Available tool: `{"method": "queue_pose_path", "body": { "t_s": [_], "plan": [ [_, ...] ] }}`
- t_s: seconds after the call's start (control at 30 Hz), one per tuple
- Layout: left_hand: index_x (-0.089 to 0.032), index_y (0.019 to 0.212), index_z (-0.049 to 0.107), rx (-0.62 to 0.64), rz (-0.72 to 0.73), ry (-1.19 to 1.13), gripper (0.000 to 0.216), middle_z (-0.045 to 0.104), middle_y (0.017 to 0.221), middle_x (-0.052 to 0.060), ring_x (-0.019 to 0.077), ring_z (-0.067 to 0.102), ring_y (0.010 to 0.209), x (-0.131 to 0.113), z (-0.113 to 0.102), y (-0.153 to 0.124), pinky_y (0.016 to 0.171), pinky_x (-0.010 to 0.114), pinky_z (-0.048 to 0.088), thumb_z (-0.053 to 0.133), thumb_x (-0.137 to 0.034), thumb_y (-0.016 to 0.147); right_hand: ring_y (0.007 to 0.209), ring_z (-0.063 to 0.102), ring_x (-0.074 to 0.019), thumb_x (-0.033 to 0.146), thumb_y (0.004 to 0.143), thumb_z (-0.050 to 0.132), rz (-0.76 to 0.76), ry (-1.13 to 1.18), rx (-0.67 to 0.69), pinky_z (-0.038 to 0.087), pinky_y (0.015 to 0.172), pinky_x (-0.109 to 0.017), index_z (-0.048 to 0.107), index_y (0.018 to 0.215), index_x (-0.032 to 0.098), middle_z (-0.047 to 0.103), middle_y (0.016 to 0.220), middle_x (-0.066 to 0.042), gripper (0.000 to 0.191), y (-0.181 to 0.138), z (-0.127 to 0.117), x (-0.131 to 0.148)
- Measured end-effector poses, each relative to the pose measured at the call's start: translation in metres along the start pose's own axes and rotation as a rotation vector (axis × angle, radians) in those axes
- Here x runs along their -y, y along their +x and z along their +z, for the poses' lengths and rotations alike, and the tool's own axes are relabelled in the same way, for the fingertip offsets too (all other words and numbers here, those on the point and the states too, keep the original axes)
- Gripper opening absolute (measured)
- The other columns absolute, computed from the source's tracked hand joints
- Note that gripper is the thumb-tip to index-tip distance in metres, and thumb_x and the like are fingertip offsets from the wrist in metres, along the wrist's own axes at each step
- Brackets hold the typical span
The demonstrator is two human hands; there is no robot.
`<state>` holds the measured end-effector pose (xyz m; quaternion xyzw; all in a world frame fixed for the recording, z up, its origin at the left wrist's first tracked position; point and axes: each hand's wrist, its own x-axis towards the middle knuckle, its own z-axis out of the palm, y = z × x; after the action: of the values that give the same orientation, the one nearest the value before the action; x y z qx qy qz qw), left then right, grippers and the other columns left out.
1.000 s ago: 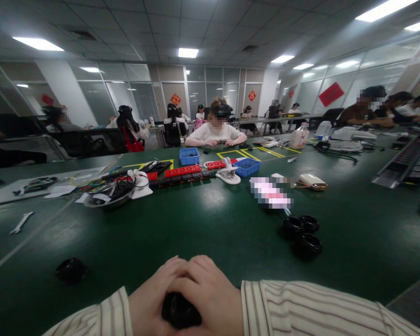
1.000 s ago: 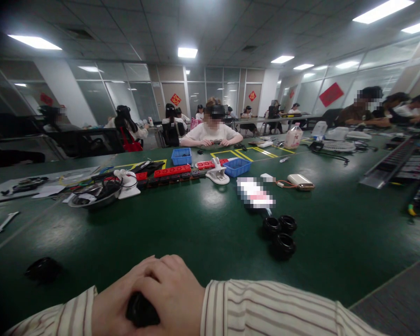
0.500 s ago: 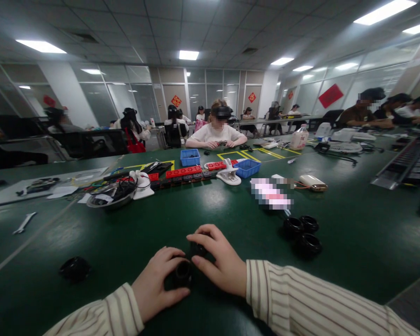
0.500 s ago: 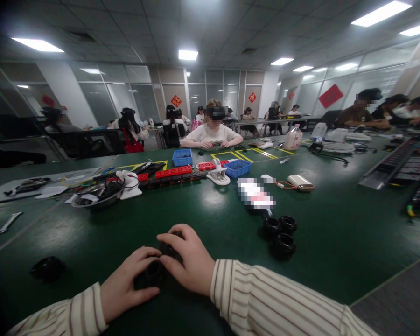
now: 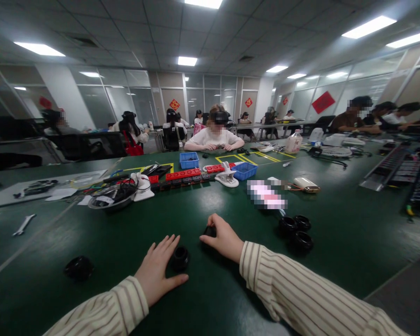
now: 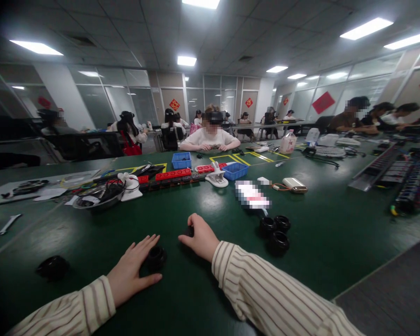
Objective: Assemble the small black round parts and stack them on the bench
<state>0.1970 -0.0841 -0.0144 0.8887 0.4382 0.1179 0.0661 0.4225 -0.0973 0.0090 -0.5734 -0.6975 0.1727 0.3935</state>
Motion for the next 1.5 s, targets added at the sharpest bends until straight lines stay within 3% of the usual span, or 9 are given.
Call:
{"method": "queue_pose_path", "body": {
  "t_s": [0.23,0.47,0.57,0.73,0.9,1.03,1.23,1.33,1.5],
  "plan": [
    [-0.011,0.135,0.029,0.086,-0.044,0.023,0.083,0.034,0.138,0.014,0.0303,0.029,0.127,-0.009,-0.013,0.000,0.102,0.052,0.023,0.057,-0.055,0.069,0.084,0.053,-0.0171,0.020,0.072,0.064,-0.026,-0.081,0.090,0.042,0.078,-0.032,0.060,0.086,0.017,0.054,0.089,-0.004,0.015,-0.008,-0.020,-0.002],
    [-0.010,0.136,0.025,0.144,-0.057,0.034,0.091,0.026,0.141,0.015,0.0317,0.022,0.129,-0.006,-0.016,-0.003,0.102,0.053,0.021,0.048,-0.066,0.069,0.094,0.051,-0.0216,0.020,0.072,0.063,-0.047,-0.172,-0.013,0.041,0.084,-0.037,0.053,0.100,0.013,0.055,0.097,-0.009,0.031,-0.013,-0.025,0.000],
    [-0.010,0.136,0.026,0.135,-0.091,0.060,0.094,0.024,0.142,0.015,0.0338,0.019,0.130,-0.007,-0.015,-0.003,0.101,0.055,0.019,0.045,-0.070,0.067,0.101,0.046,-0.0218,0.024,0.080,0.054,-0.128,-0.207,-0.048,0.036,0.090,-0.039,0.052,0.100,0.013,0.053,0.102,-0.010,0.023,-0.018,-0.014,0.024],
    [-0.011,0.134,0.031,0.146,-0.101,0.101,0.088,0.027,0.141,0.016,0.0331,0.021,0.129,-0.010,-0.015,-0.004,0.101,0.054,0.019,0.047,-0.065,0.067,0.109,0.041,-0.0225,0.024,0.073,0.061,-0.309,-0.235,0.119,0.030,0.098,-0.038,0.052,0.110,0.019,0.051,0.114,-0.007,0.038,-0.027,0.029,0.069],
    [-0.013,0.136,0.028,0.197,-0.038,0.096,0.100,0.023,0.142,0.016,0.0330,0.018,0.130,-0.006,-0.021,-0.007,0.102,0.055,0.016,0.051,-0.073,0.058,0.094,0.051,-0.0194,0.010,0.077,0.053,-0.294,-0.253,0.234,0.042,0.086,-0.033,0.057,0.103,0.017,0.058,0.101,-0.007,0.027,-0.032,0.042,0.077],
    [-0.013,0.137,0.024,0.232,0.000,0.093,0.107,0.018,0.143,0.017,0.0339,0.014,0.131,-0.002,-0.025,-0.009,0.102,0.055,0.014,0.048,-0.079,0.056,0.091,0.054,-0.0196,0.012,0.076,0.057,-0.227,-0.262,0.261,0.045,0.082,-0.032,0.058,0.104,0.019,0.059,0.098,-0.006,0.029,-0.059,0.016,0.075],
    [-0.014,0.138,0.018,0.289,-0.011,0.093,0.108,0.012,0.144,0.016,0.0332,0.010,0.132,-0.001,-0.027,-0.008,0.102,0.055,0.012,0.043,-0.081,0.057,0.098,0.056,-0.0180,0.023,0.083,0.051,-0.007,-0.289,0.237,0.047,0.085,-0.028,0.055,0.110,0.026,0.057,0.109,-0.005,0.028,-0.139,-0.036,0.056],
    [-0.015,0.138,0.017,0.298,-0.016,0.102,0.107,0.011,0.145,0.015,0.0323,0.010,0.132,-0.001,-0.026,-0.006,0.103,0.054,0.013,0.042,-0.081,0.058,0.098,0.058,-0.0186,0.035,0.082,0.051,0.064,-0.366,0.076,0.049,0.082,-0.027,0.053,0.113,0.027,0.057,0.112,-0.005,0.032,-0.179,-0.064,0.024],
    [-0.017,0.138,0.019,0.265,-0.043,0.133,0.105,0.014,0.144,0.013,0.0317,0.012,0.132,-0.002,-0.022,-0.006,0.103,0.054,0.014,0.043,-0.081,0.058,0.077,0.064,-0.0216,0.057,0.071,0.054,0.239,-0.473,-0.314,0.054,0.063,-0.027,0.060,0.101,0.022,0.066,0.091,-0.007,0.047,-0.219,-0.121,-0.039]
  ]
}}
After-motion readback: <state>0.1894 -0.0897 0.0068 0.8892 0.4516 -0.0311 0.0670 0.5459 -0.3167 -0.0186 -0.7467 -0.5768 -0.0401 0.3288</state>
